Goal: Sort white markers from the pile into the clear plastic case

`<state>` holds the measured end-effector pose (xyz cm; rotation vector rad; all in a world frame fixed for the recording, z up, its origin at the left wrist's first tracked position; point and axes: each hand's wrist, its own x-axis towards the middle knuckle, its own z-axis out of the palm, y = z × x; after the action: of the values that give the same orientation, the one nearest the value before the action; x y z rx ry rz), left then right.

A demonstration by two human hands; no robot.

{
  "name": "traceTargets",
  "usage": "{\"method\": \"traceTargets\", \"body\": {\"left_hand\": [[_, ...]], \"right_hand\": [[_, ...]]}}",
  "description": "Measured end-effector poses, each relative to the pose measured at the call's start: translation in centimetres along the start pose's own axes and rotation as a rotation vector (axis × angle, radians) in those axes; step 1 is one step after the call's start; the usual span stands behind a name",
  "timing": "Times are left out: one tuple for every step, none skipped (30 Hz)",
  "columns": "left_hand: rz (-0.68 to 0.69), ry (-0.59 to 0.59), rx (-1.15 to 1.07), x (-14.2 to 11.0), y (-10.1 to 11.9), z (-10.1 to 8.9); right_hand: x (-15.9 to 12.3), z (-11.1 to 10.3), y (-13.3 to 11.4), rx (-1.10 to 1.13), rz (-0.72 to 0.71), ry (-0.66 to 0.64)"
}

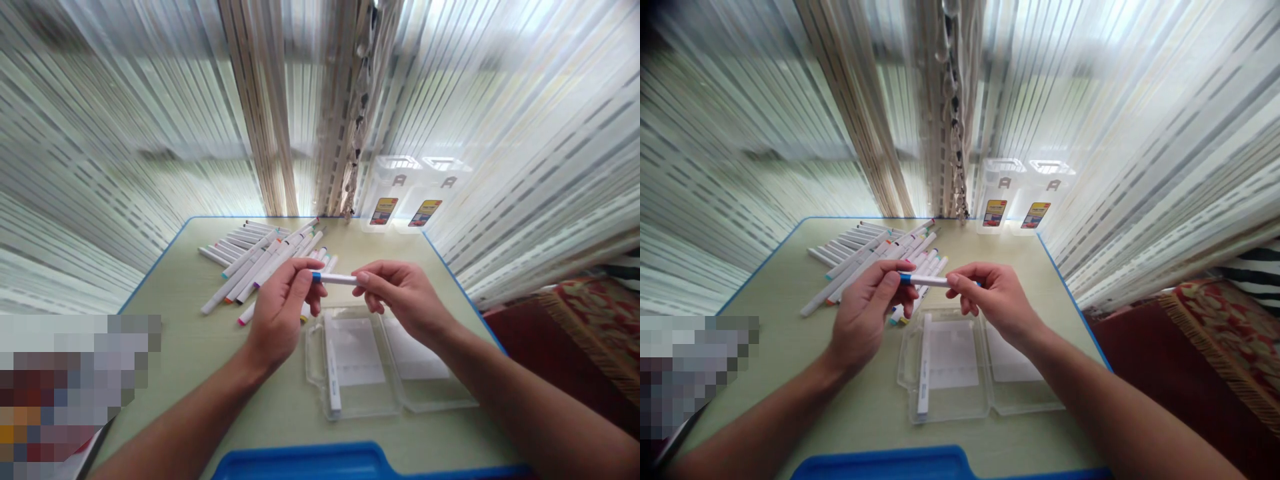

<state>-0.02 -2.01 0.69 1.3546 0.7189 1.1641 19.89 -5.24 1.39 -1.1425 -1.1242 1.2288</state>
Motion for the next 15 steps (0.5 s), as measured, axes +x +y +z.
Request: {"method": "traceTargets", "body": {"left_hand": [[0.016, -0.022, 0.039, -0.11, -0.11, 0.03], [0.027, -0.046, 0.072, -0.22, -0.24, 0.04], [0.031, -0.073, 0.1, -0.33, -0.35, 0.04], [0.028, -0.099, 0.122, -0.42, -0.43, 0.02], [0.023, -0.125, 0.142, -0.48, -0.47, -0.01], [0.016, -0.149, 0.163, -0.52, -0.47, -0.04], [0.012, -0.17, 0.189, -0.53, -0.42, -0.07], [0.012, -0.185, 0.22, -0.52, -0.32, -0.1], [0.015, -0.194, 0.251, -0.48, -0.2, -0.12], [0.022, -0.201, 0.279, -0.44, -0.08, -0.14], [0.031, -0.205, 0.305, -0.39, 0.04, -0.15], [0.042, -0.207, 0.328, -0.35, 0.14, -0.16], [0.054, -0.21, 0.35, -0.31, 0.22, -0.18], [0.069, -0.215, 0.371, -0.29, 0.28, -0.2], [0.087, -0.221, 0.389, -0.28, 0.31, -0.22]], "right_hand": [[-0.01, 0.01, -0.06, -0.066, -0.009, -0.012], [-0.04, 0.04, -0.15, -0.138, -0.023, -0.022], [-0.09, 0.09, -0.24, -0.213, -0.043, -0.032], [-0.16, 0.15, -0.33, -0.287, -0.068, -0.038], [-0.24, 0.21, -0.41, -0.356, -0.096, -0.042], [-0.34, 0.27, -0.49, -0.419, -0.127, -0.046], [-0.44, 0.33, -0.55, -0.473, -0.153, -0.053], [-0.54, 0.37, -0.6, -0.518, -0.171, -0.064], [-0.62, 0.41, -0.64, -0.554, -0.181, -0.08], [-0.69, 0.43, -0.68, -0.583, -0.186, -0.097], [-0.74, 0.45, -0.72, -0.606, -0.19, -0.113], [-0.77, 0.48, -0.76, -0.627, -0.195, -0.127], [-0.78, 0.5, -0.79, -0.642, -0.203, -0.139], [-0.77, 0.51, -0.81, -0.653, -0.212, -0.148], [-0.76, 0.53, -0.83, -0.661, -0.219, -0.154]]}}
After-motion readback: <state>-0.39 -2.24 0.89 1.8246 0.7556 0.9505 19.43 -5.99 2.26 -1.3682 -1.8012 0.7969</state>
